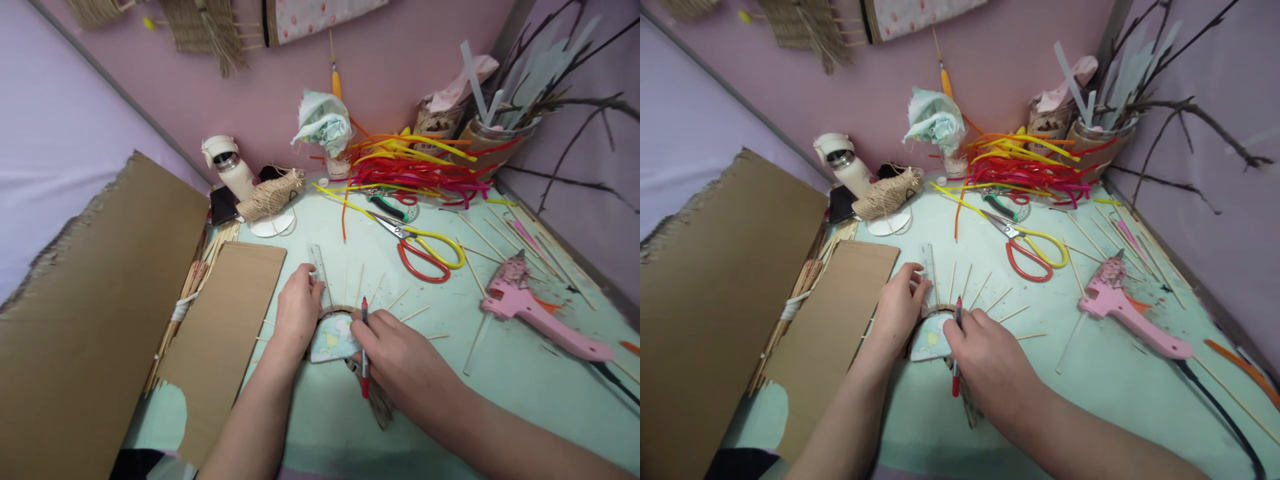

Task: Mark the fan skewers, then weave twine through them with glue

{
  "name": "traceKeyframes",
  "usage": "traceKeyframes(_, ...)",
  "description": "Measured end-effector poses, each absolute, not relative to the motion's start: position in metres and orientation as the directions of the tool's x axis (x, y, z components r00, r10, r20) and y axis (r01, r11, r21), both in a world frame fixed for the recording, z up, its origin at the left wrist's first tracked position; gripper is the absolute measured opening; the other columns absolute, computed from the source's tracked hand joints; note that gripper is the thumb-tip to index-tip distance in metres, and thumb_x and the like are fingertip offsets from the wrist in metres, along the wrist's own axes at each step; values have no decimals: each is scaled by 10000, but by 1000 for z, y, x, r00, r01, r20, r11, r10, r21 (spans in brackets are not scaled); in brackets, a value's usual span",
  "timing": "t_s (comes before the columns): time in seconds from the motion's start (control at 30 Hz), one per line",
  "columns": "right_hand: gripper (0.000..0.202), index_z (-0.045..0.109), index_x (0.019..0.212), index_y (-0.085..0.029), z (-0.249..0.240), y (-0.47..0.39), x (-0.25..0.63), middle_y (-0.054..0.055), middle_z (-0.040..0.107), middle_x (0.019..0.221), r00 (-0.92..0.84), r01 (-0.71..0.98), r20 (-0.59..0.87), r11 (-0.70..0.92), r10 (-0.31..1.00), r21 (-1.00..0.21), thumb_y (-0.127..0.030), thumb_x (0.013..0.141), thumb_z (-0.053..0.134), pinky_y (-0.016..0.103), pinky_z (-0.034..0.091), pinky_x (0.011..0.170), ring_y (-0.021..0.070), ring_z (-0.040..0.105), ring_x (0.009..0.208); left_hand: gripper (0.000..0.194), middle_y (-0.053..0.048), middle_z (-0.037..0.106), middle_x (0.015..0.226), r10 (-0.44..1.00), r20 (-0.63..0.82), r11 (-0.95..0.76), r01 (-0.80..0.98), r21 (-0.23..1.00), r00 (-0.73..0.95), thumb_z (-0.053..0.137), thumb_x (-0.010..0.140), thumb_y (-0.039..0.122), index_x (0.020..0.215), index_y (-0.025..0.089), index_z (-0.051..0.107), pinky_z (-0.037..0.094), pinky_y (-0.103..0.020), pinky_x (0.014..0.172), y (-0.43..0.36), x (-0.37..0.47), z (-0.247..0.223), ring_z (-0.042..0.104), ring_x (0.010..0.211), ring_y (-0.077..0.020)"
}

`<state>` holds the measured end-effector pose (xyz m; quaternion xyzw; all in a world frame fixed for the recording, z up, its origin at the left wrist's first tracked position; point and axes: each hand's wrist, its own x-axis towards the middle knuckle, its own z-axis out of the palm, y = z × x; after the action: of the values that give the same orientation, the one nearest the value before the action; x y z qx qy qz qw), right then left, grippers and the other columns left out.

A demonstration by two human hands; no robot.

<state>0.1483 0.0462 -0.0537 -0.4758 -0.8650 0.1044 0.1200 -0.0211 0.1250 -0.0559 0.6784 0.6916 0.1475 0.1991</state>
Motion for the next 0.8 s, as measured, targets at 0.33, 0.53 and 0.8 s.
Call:
traceKeyframes(0.33,190,550,955,-161,-52,46,150,63,572,832,-501,779,121,508,857,-369,-120,788,630,297,389,652,200,506,778,214,-85,669,992,996,-94,29,913,406,10,495,892,237,1088,179,559,451,-332,775,125,-20,-51,627,837,-206)
traceKeyframes(0.53,173,551,939,-168,-52,46,150,61,572,813,-496,777,129,505,859,-375,-121,792,628,299,396,647,206,507,770,211,-87,666,999,996,-80,-5,920,393,40,489,897,235,1093,183,549,449,-333,782,125,-22,-55,630,858,-209)
traceKeyframes(0.8,184,548,938,-170,-52,46,150,57,578,811,-501,776,145,518,853,-361,-89,788,616,293,416,649,202,524,765,204,-84,657,982,997,-46,-34,923,383,56,484,896,220,1088,190,546,444,-326,784,125,-22,-56,621,898,-216)
